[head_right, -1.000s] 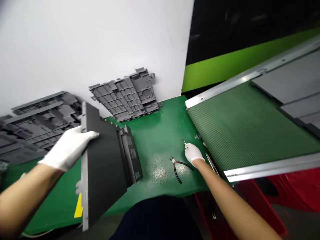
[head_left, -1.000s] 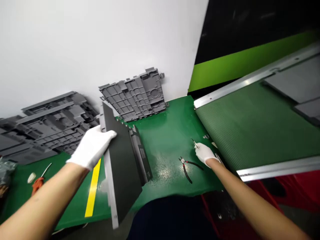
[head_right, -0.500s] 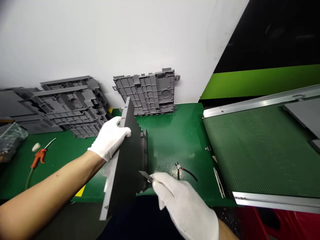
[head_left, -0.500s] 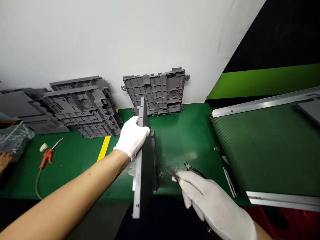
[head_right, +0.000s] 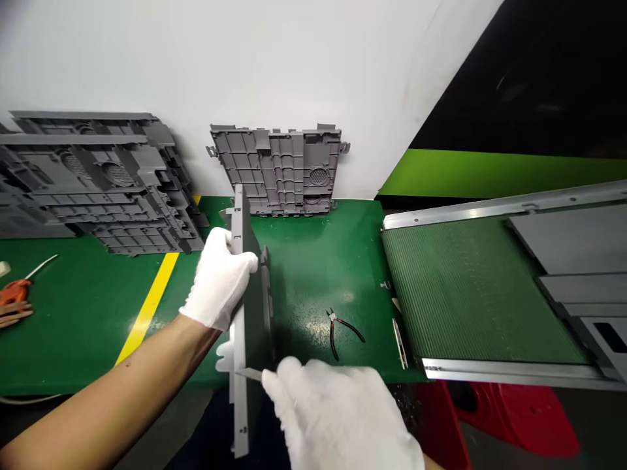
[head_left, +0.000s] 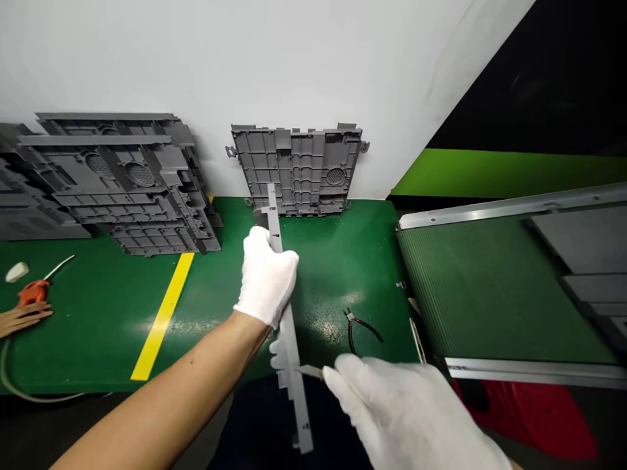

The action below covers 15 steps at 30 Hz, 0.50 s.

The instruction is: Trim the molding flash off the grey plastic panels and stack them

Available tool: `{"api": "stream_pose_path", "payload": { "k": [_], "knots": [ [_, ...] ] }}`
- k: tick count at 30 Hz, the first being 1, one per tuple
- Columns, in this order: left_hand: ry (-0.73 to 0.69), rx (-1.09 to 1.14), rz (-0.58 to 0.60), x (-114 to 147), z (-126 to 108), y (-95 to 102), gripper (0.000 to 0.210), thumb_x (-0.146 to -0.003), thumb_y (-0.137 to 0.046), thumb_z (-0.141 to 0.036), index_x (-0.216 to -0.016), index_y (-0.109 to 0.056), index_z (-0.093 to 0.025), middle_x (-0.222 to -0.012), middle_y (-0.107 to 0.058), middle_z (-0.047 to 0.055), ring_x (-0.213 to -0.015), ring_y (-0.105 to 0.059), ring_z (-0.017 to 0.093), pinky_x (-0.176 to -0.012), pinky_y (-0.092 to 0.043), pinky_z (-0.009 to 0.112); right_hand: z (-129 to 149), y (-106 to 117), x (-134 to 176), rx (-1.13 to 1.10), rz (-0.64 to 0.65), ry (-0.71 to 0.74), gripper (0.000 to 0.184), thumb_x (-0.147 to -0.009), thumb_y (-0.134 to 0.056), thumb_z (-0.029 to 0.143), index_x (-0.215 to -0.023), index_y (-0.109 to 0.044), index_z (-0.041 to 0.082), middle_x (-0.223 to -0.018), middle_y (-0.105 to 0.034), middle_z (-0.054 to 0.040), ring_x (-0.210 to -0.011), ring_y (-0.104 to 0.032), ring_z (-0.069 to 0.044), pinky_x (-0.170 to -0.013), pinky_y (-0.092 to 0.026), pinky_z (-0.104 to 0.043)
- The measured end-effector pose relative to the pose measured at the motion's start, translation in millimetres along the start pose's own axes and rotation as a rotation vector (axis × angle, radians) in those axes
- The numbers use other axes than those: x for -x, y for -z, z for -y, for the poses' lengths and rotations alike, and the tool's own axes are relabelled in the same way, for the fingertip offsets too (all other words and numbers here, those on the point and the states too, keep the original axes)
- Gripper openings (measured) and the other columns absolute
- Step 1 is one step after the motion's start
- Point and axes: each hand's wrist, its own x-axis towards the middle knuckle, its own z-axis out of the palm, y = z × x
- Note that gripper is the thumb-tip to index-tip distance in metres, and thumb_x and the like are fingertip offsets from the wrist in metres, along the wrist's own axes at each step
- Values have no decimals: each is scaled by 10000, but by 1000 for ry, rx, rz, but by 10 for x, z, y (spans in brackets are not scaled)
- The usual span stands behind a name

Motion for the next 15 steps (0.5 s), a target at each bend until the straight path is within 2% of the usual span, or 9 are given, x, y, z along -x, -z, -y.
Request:
{"api": "stream_pose_path", "payload": {
  "k": [3,8,15],
  "knots": [
    [43,62,-2,-10,26,55,310,-640,-585,-78,-814,-372,-222,-842,-444,-12,-671,-420,132,-621,-384,290,38,30,-32,76,20,57,356,-1052,-403,377,-721,-454,258,-521,-535,70,-357,-446,-111,-426,-234,-305],
    [32,142,30,-70,145,141,316,-626,-571,-38,-821,-396,-216,-837,-424,-15,-680,-392,128,-598,-341,271,93,-1,-110,167,49,105,330,-1046,-417,382,-742,-466,263,-499,-524,68,-339,-455,-116,-407,-203,-323],
    [38,272,37,-103,201,120,351,-579,-542,5,-831,-430,-212,-854,-431,-12,-704,-405,131,-636,-372,283,127,-51,-231,224,73,165,311,-1051,-395,340,-767,-496,264,-474,-500,64,-321,-432,-125,-395,-155,-338]
  ]
}}
